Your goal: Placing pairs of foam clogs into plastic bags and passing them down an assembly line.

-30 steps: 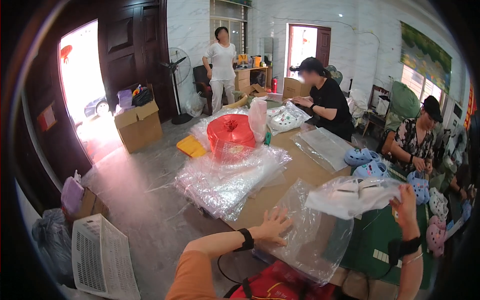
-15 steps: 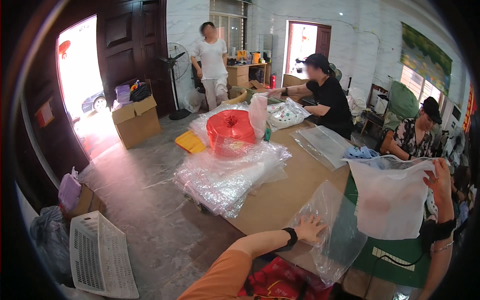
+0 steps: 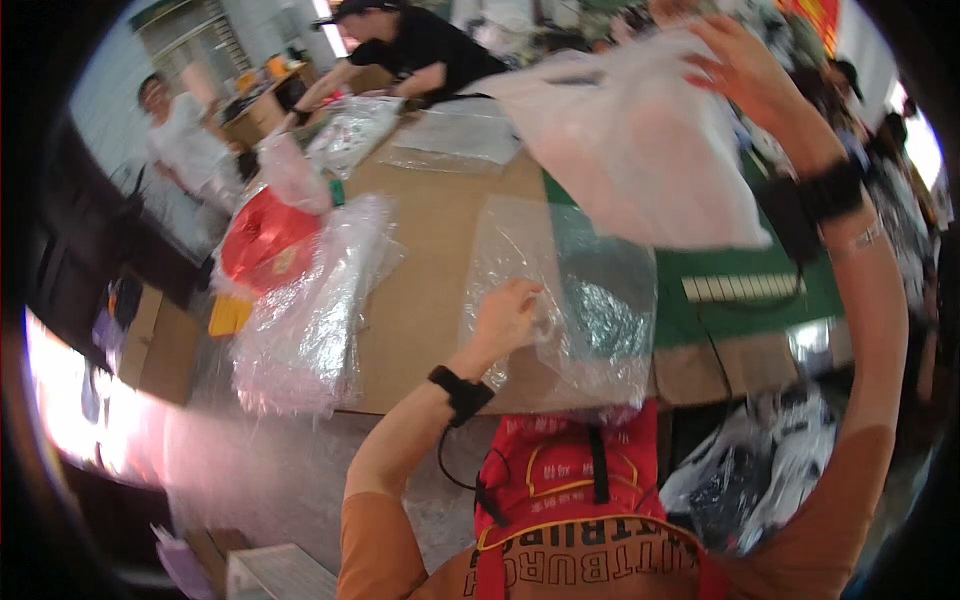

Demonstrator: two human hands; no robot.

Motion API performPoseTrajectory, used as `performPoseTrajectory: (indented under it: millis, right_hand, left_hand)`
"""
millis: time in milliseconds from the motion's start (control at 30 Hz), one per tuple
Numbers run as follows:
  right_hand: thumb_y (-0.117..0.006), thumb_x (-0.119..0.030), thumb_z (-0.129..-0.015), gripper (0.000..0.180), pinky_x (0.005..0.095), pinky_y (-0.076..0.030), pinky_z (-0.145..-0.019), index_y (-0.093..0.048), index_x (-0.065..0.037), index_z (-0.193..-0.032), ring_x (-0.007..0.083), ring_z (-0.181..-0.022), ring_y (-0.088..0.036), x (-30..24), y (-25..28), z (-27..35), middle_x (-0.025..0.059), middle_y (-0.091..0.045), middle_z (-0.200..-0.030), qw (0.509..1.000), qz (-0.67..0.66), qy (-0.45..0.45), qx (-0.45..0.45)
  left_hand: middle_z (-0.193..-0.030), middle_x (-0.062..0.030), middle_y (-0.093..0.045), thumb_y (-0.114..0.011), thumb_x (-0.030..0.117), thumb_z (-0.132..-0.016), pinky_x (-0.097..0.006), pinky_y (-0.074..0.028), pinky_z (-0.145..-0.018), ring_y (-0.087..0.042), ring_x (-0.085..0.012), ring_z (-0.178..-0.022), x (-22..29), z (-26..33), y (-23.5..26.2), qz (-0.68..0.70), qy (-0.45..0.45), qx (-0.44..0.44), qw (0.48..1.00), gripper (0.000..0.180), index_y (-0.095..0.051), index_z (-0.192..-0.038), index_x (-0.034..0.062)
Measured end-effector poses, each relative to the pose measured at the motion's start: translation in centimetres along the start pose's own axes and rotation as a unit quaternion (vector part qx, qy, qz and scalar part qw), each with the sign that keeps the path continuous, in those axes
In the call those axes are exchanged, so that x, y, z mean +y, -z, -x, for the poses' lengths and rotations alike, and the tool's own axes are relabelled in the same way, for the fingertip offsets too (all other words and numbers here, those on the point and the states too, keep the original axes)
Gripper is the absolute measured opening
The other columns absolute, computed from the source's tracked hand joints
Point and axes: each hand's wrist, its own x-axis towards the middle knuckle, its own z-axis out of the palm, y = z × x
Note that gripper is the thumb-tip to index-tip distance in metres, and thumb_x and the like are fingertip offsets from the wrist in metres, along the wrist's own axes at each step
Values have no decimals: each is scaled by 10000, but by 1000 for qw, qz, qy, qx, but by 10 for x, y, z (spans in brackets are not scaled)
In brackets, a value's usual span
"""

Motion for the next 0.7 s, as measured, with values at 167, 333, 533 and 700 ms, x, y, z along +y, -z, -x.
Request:
performPoseTrajectory:
  millis: [167, 333, 533, 700]
  right_hand:
    - [-495, -211, -918, 119, 339, -451, -770, -480, -114, -986, 138, -870, -530, 6, -40, -9, 15, -525, -944, 993, -99, 22, 65]
    - [-545, -232, -894, 220, 223, -456, -781, -522, -65, -1035, 92, -890, -557, 38, -74, 68, 17, -563, -973, 998, -14, 63, 1]
    - [-535, -112, -793, 138, 341, -461, -632, -556, -45, -912, 276, -684, -602, 119, -121, 233, 142, -593, -746, 942, 158, -150, -256]
    - [-549, -211, -847, 290, 330, -458, -657, -502, -67, -1095, 215, -750, -603, 99, -109, 247, 127, -611, -815, 872, 126, -317, -350]
  left_hand:
    - [-989, -114, -614, -533, 141, -837, -336, -466, -751, -593, -232, -882, -12, 6, 17, 33, 81, -84, 993, 282, -571, -1100, 47]
    - [-1164, -143, -535, -417, 380, -921, -348, -457, -817, -563, -242, -951, -29, 14, 48, 330, 192, -3, 924, 496, -395, -1294, 54]
    - [-1183, -200, -505, -208, 639, -874, -433, -450, -880, -554, -284, -1002, -97, 41, 56, 542, 390, -17, 744, 746, -270, -1361, 78]
    - [-1150, -143, -534, -332, 497, -927, -339, -466, -790, -564, -203, -956, -52, 39, 83, 385, 347, -88, 851, 596, -272, -1369, 101]
